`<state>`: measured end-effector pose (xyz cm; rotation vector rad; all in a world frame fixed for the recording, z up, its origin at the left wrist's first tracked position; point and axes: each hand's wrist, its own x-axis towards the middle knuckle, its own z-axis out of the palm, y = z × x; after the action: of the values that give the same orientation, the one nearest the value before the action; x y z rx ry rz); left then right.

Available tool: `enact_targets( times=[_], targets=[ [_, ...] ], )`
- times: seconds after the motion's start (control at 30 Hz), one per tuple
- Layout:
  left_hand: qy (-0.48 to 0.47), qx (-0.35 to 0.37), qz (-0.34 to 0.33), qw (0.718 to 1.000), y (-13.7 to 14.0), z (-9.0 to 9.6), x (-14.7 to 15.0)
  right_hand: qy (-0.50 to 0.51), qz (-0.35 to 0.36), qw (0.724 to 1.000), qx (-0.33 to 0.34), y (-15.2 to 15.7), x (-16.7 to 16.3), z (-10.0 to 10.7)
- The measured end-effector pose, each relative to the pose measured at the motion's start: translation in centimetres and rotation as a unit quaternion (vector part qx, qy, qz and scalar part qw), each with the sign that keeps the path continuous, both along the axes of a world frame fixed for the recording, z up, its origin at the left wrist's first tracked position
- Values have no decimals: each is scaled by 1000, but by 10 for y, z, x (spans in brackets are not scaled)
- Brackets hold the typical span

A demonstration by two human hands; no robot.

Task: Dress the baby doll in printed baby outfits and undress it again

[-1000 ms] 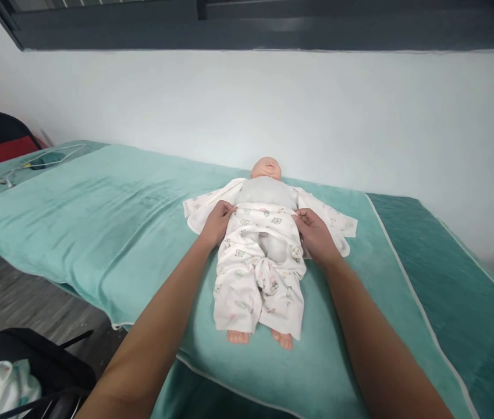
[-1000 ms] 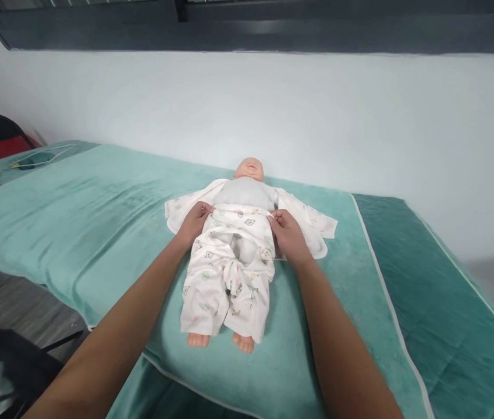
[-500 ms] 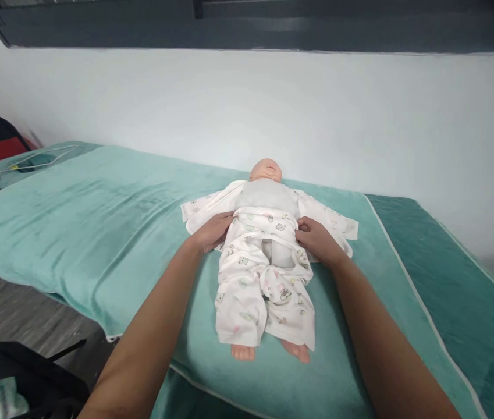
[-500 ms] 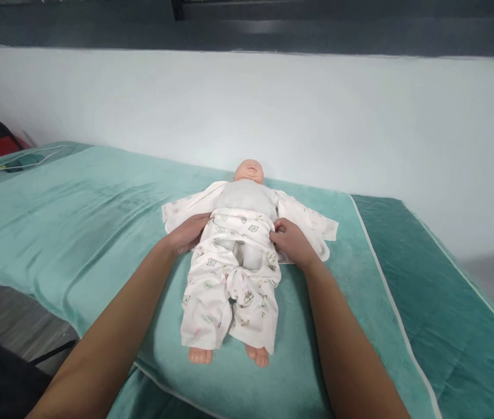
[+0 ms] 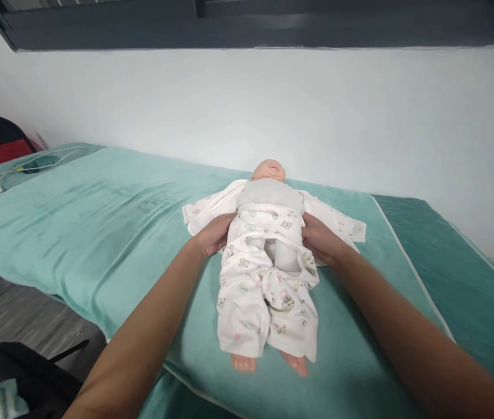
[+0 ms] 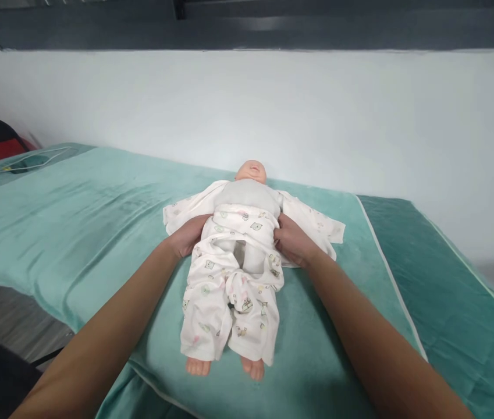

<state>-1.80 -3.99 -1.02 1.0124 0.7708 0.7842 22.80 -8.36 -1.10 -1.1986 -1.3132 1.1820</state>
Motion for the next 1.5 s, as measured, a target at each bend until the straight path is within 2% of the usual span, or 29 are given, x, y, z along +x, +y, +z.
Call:
enact_targets(
  times=[0.1,0.23,0.43,0.6,0.73,0.93,1.07,1.17,1.27,1.33,1.43,1.5],
  targets=[
    [12,26,17,999,-3,0,0,132,6,989,-70,1,-5,2],
    [33,57,54,996,-7,1,1,182,-2,981,-71,-1,-6,2],
    [-20,38,29,999,-3,-1,-1,184,28,982,-27,0,0,-5],
    [-24,25,29,999,-1,-2,-1,175,19,984,3,1,-1,-8],
    [-34,23,45,998,1,-5,-3,179,-2,984,-9,2,1,-12],
    [-35,34,53,997,1,-7,-7,161,23,986,-20,-1,6,-11],
    [-6,66,77,995,-4,-2,-4,122,-1,992,18,-1,8,-16],
    [31,117,128,984,-8,-1,-2,56,-89,992,63,2,9,-20],
    [58,169,210,961,-6,-5,-2,-28,-156,978,133,1,8,-19],
    [69,191,243,949,-3,-8,-3,-84,-159,966,184,-2,7,-15],
    [84,246,237,936,0,-12,-4,-139,-134,947,258,-5,7,-9],
    [87,301,231,921,2,-13,-4,-145,-108,942,283,-5,9,-7]
  ],
)
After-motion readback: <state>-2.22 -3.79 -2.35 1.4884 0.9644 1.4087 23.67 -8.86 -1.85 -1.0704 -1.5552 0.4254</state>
